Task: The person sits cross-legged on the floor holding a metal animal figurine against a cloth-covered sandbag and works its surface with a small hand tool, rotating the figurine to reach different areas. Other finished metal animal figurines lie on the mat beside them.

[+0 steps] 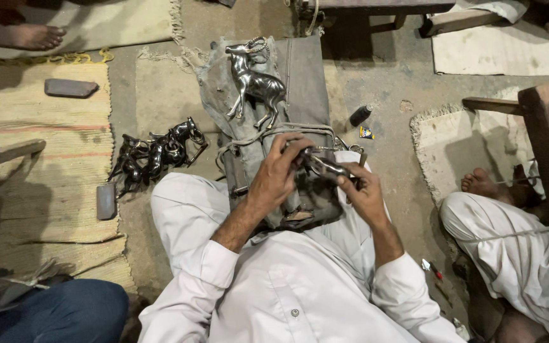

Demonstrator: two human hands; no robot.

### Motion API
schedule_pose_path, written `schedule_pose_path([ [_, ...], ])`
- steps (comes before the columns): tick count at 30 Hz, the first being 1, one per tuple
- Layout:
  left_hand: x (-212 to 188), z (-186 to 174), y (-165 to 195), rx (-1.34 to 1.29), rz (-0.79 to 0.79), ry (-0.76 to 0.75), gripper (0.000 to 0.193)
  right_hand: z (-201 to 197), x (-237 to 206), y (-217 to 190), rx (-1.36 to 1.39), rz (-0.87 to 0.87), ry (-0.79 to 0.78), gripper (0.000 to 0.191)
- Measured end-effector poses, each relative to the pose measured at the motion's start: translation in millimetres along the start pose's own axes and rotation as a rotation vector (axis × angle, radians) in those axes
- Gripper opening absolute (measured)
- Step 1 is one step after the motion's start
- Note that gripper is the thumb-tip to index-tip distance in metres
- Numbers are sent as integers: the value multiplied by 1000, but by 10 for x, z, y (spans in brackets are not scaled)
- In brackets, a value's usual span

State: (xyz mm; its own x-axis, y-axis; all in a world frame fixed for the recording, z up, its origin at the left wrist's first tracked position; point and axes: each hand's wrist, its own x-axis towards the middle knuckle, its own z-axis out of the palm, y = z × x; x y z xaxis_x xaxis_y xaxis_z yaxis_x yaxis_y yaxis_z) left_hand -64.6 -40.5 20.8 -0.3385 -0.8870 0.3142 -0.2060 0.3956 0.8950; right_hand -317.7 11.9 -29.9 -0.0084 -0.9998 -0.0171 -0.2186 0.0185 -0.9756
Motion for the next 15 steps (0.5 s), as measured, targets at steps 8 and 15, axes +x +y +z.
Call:
schedule_pose_path([
  [8,-52,-145,-142,-371,-28,-132,65,596,-366,-322,-376,-278,163,49],
  [15,-32,-144,-217,-464,-47,-82,60,790,-344,-707,-432,-291,166,47],
])
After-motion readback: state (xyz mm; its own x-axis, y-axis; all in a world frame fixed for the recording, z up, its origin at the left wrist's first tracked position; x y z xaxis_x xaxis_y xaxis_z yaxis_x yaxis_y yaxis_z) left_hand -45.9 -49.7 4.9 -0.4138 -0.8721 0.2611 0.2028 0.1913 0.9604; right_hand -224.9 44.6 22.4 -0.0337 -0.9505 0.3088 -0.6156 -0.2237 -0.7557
